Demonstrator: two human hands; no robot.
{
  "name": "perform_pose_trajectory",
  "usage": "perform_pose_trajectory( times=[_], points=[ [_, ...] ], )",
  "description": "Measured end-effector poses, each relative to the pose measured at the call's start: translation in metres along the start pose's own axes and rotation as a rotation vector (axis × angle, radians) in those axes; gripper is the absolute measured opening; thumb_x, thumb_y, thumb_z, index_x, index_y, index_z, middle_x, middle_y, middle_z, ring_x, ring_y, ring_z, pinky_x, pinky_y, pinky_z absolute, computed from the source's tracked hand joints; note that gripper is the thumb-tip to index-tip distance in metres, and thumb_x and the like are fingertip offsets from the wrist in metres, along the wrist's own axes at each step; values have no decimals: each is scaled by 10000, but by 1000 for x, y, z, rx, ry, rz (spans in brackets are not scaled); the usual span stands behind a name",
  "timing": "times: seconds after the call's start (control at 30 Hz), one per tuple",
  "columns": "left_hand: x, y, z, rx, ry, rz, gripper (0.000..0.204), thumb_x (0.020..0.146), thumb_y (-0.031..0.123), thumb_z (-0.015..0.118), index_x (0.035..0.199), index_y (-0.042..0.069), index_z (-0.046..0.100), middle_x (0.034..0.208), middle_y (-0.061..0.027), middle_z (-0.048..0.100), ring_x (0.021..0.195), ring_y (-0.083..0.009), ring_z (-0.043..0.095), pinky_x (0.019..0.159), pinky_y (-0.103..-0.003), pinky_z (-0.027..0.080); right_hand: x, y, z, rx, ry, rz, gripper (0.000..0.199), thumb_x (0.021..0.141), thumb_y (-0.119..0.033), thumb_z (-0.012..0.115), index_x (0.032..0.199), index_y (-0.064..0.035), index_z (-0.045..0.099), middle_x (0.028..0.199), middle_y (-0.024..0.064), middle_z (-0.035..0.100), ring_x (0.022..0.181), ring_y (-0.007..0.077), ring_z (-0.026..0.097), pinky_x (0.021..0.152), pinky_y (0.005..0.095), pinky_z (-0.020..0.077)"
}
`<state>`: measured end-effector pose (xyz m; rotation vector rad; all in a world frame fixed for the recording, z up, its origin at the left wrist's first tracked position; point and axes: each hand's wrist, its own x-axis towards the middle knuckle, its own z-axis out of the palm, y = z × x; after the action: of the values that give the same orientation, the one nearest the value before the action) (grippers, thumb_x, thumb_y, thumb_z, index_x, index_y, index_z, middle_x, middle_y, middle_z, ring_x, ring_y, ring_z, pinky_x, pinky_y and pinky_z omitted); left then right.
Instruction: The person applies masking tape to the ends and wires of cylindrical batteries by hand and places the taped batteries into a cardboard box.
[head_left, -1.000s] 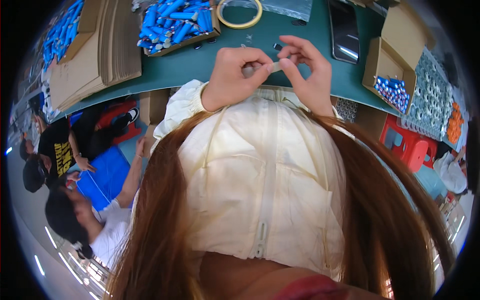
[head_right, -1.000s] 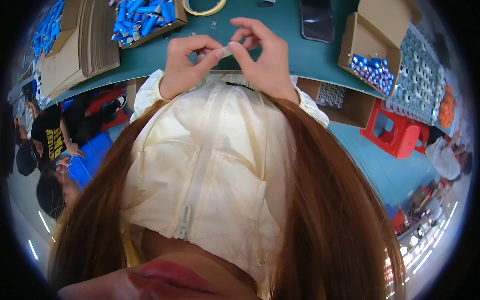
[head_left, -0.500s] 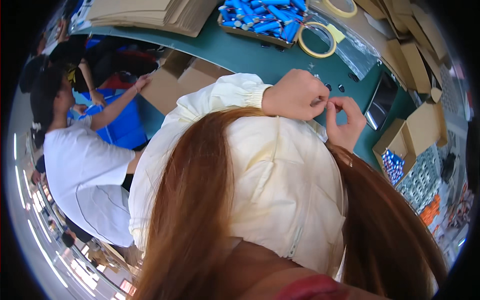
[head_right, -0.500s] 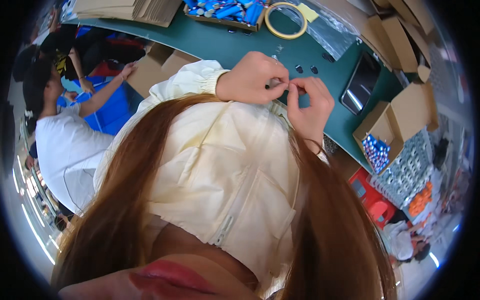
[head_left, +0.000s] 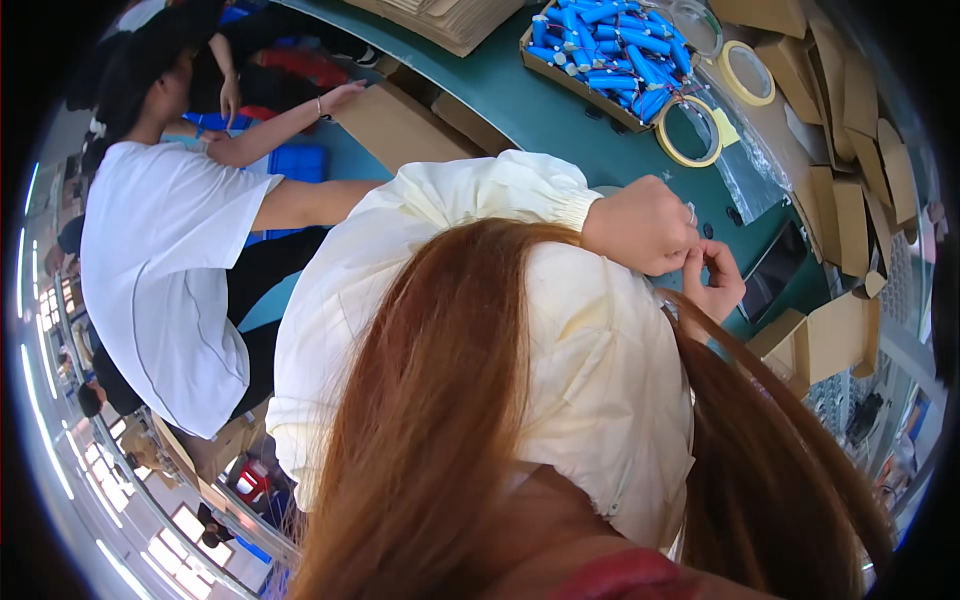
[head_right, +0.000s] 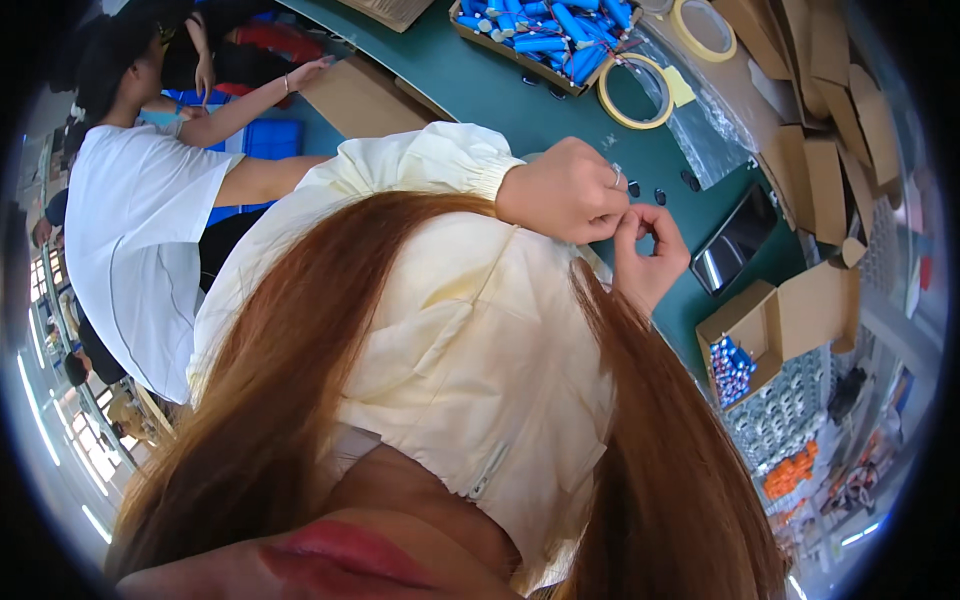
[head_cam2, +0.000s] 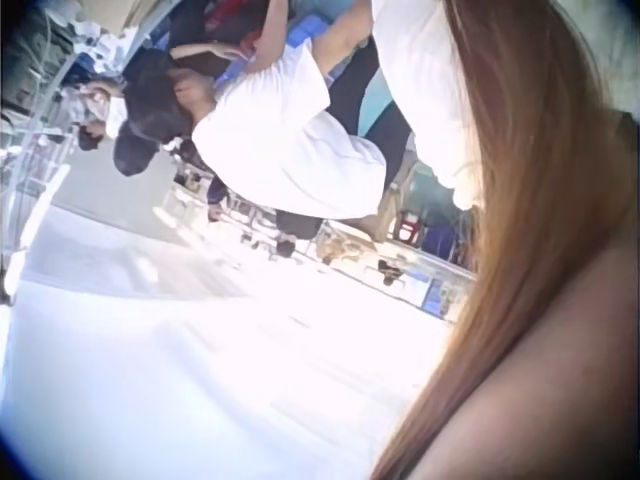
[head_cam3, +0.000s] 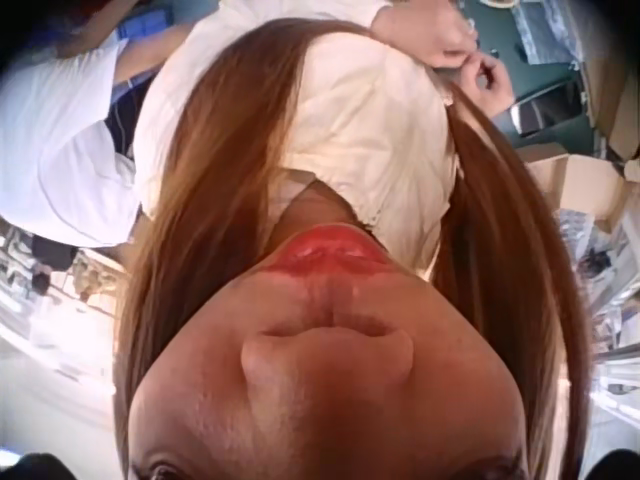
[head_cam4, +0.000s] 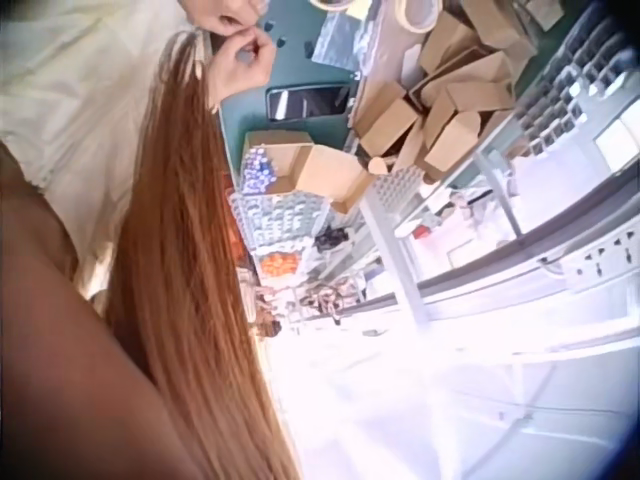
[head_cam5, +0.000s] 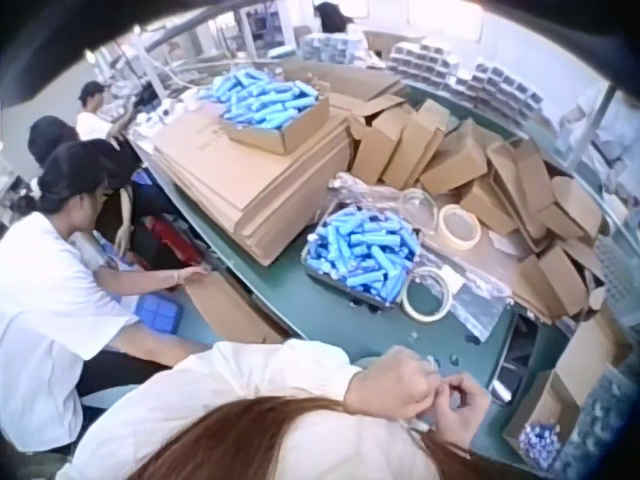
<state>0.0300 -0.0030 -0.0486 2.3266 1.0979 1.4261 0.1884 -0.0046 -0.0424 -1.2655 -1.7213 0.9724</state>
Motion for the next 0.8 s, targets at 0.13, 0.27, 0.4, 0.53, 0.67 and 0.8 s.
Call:
perform_pose_trajectory(
  times=[0.13, 0.27, 0.4, 0.53, 0.67, 0.8],
  points=[
    [0, -2, 3, 31, 32, 53, 127, 595, 98, 641, 545, 71, 528, 503, -50, 493, 433, -221, 510, 380, -345, 394, 2, 9, -1, 104, -13, 65, 22, 759, 14, 599, 757, 21, 579, 689, -18, 528, 625, 55, 438, 569, 191, 367],
    [-4, -3, 5, 119, 3, 125, 107, 575, 108, 631, 563, 77, 530, 512, -27, 478, 440, -196, 504, 397, -325, 394, 2, 13, 1, 210, -65, 154, 15, 785, 30, 582, 800, 26, 582, 738, -11, 548, 671, 49, 477, 603, 180, 385],
    [-4, -1, 4, 128, 11, 188, 108, 579, 111, 616, 571, 72, 516, 536, -27, 488, 461, -187, 511, 419, -316, 398, 3, 27, -2, 304, -95, 158, 11, 804, 25, 580, 812, 32, 580, 753, -1, 561, 693, 50, 494, 617, 180, 396],
    [1, 2, 1, 95, 79, 192, 130, 596, 108, 625, 575, 64, 505, 540, -33, 486, 450, -193, 503, 414, -316, 395, 0, 29, -14, 379, -93, 157, 25, 826, 26, 563, 836, 41, 580, 761, 13, 573, 687, 61, 498, 630, 183, 402],
    [-1, 2, -2, 100, 65, 137, 160, 640, 109, 639, 581, 54, 501, 541, -48, 485, 440, -210, 494, 412, -317, 397, 0, 16, -16, 366, -129, 158, 49, 850, 7, 554, 879, 34, 584, 805, 25, 578, 718, 69, 510, 668, 191, 417],
    [0, 1, -2, 44, 61, 95, 164, 651, 112, 643, 588, 54, 503, 544, -57, 488, 442, -221, 496, 414, -328, 405, -1, 19, -17, 335, -127, 91, 80, 854, -13, 572, 921, 30, 580, 872, 31, 576, 781, 75, 527, 702, 197, 424]
  ],
)
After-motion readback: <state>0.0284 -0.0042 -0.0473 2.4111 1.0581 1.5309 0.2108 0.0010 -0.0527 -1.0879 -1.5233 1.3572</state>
